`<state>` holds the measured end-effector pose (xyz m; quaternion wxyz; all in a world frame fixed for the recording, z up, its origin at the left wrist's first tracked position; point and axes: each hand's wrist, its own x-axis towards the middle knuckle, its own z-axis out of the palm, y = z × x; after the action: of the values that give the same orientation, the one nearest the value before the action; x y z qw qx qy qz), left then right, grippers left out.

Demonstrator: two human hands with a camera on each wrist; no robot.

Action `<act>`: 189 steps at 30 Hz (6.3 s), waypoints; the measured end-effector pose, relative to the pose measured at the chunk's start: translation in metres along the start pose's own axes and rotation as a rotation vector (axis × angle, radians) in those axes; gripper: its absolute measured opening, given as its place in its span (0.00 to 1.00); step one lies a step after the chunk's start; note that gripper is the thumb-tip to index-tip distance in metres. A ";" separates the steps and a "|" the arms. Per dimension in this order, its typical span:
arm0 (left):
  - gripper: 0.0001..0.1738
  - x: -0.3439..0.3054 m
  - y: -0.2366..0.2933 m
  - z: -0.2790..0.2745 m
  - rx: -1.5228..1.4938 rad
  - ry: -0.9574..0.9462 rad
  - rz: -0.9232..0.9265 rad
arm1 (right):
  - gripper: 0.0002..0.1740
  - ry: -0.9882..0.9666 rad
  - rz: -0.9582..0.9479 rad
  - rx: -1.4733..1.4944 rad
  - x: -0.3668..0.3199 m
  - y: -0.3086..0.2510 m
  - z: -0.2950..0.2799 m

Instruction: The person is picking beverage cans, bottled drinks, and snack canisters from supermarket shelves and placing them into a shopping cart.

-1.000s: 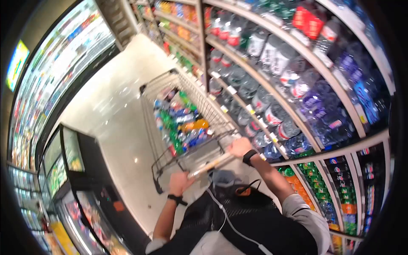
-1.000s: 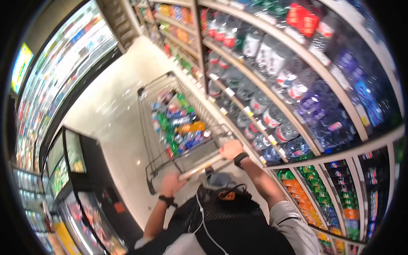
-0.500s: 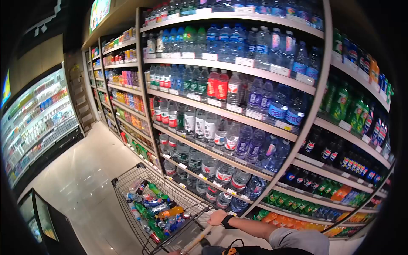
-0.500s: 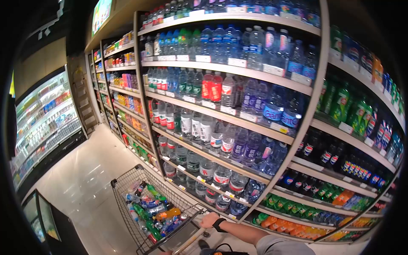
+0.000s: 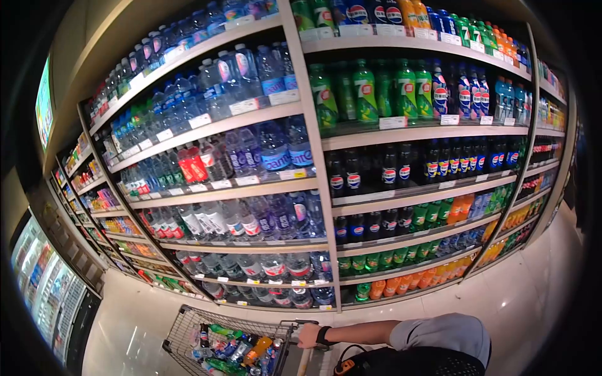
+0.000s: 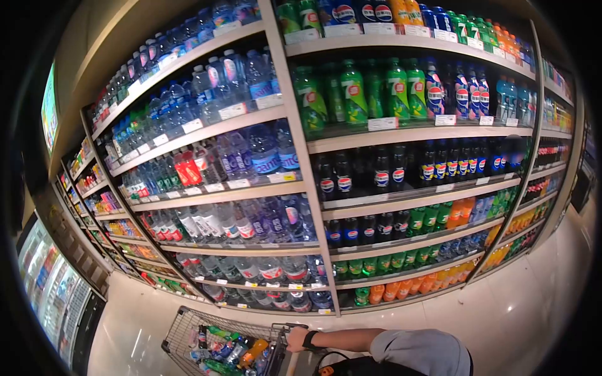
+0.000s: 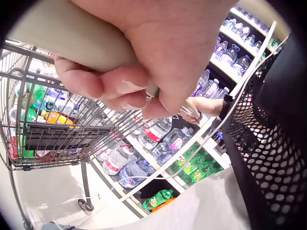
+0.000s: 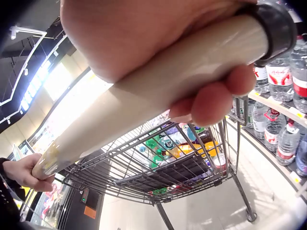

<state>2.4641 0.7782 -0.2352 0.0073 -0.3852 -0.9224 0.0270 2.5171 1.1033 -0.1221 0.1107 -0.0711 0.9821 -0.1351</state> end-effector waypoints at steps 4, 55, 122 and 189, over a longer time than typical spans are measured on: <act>0.32 -0.076 0.088 -0.123 -0.430 -0.468 -0.317 | 0.29 0.012 -0.140 0.051 -0.063 -0.018 0.052; 0.22 -0.229 0.374 -0.144 -1.015 -0.016 -0.982 | 0.43 -0.484 0.321 0.330 0.037 0.014 0.325; 0.24 0.107 0.249 -0.248 -0.629 -0.647 0.049 | 0.11 0.590 -0.324 0.491 -0.366 0.143 -0.562; 0.25 0.300 0.387 -0.383 -1.896 -0.465 0.585 | 0.49 0.937 0.074 -0.806 -0.281 0.207 -0.717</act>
<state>2.5408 1.2803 0.1238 -0.4870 -0.4280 -0.4122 -0.6401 2.5964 1.5269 0.5486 -0.3632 -0.0066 0.9020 0.2333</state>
